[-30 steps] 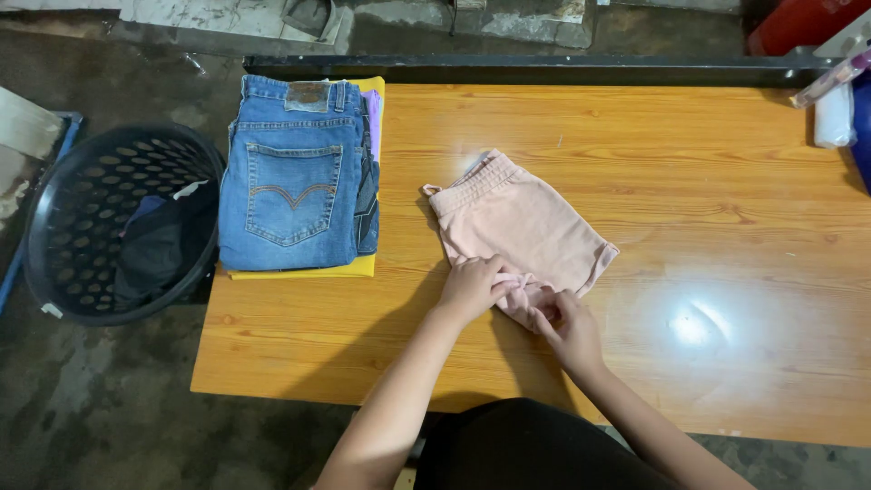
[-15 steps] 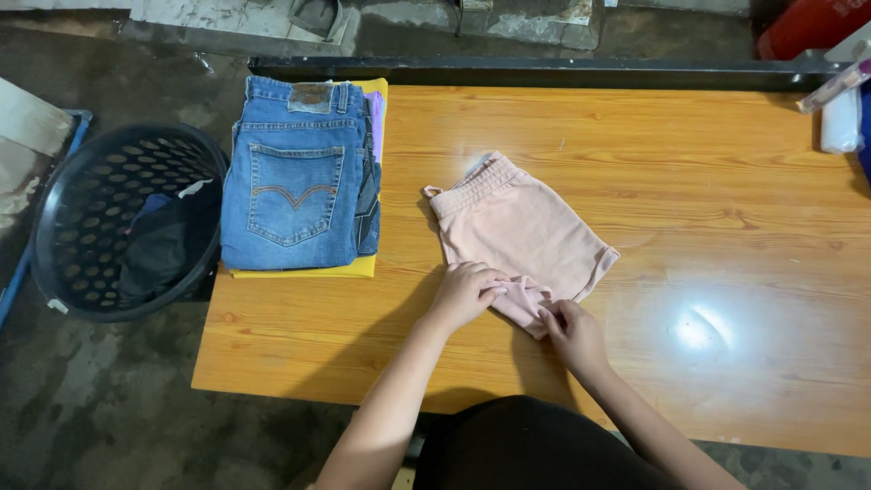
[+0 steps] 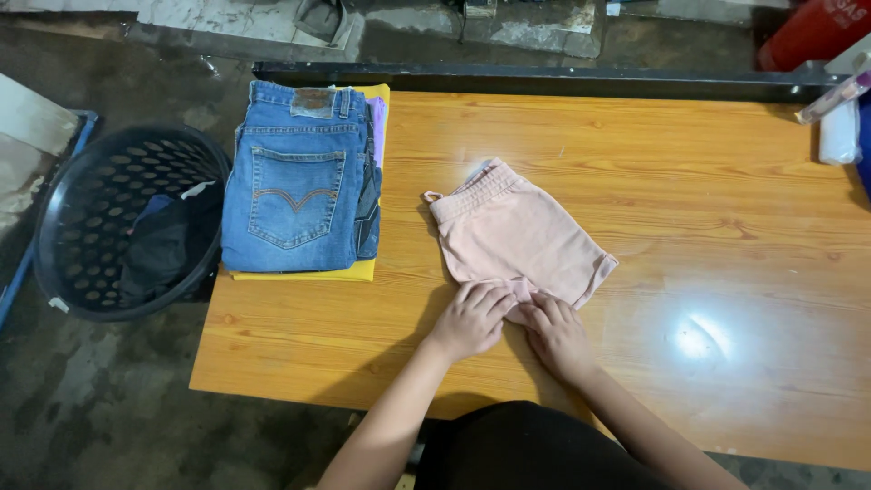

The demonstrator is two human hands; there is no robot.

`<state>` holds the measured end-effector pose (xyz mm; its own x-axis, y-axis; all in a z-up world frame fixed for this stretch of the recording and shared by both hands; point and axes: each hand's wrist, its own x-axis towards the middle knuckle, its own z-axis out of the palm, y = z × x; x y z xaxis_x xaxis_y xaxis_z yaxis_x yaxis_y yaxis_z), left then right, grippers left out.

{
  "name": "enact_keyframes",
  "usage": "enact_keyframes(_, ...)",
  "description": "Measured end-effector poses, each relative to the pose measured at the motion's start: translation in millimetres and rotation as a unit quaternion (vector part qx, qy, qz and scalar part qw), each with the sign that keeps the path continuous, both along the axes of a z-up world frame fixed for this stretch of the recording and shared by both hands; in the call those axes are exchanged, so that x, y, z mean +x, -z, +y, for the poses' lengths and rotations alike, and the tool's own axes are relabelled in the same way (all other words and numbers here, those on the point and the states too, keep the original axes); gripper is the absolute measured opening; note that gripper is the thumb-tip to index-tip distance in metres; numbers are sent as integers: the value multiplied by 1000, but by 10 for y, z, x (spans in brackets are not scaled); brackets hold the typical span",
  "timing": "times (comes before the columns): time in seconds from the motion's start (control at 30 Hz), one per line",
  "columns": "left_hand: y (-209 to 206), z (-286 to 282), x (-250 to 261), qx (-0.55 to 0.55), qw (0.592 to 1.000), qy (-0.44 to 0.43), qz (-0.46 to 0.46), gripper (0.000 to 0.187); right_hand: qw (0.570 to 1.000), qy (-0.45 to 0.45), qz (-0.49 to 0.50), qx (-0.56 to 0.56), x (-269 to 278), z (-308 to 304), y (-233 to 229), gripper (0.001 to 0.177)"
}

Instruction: The person folds a pair of blue jeans on a wooden table, smoothing and aligning the legs before folding them into a compact rectangle. Then, the person folds a pair of light pink shorts and places them on top of the jeans.

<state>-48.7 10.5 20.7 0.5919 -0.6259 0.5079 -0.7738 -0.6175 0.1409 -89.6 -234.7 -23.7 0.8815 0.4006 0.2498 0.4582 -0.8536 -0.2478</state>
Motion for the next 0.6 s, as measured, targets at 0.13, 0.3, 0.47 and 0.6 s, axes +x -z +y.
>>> enact_keyframes(0.13, 235, -75, -67, 38, 999, -6, 21, 78, 998, -54, -29, -2, 181, -48, 14, 26)
enact_keyframes(0.3, 620, -329, 24, -38, 999, 13, -23, 32, 977, -71, 111, 166, 108, -97, 67, 28)
enact_keyframes(0.47, 13, -304, -59, -104, 989, -15, 100, 42, 981, -54, -6, 188, -74, -169, -269, 68)
enact_keyframes(0.6, -541, -105, -152, -201, 958, -42, 202, 17, 991, 21, 30, 132, 36, -460, -268, 53)
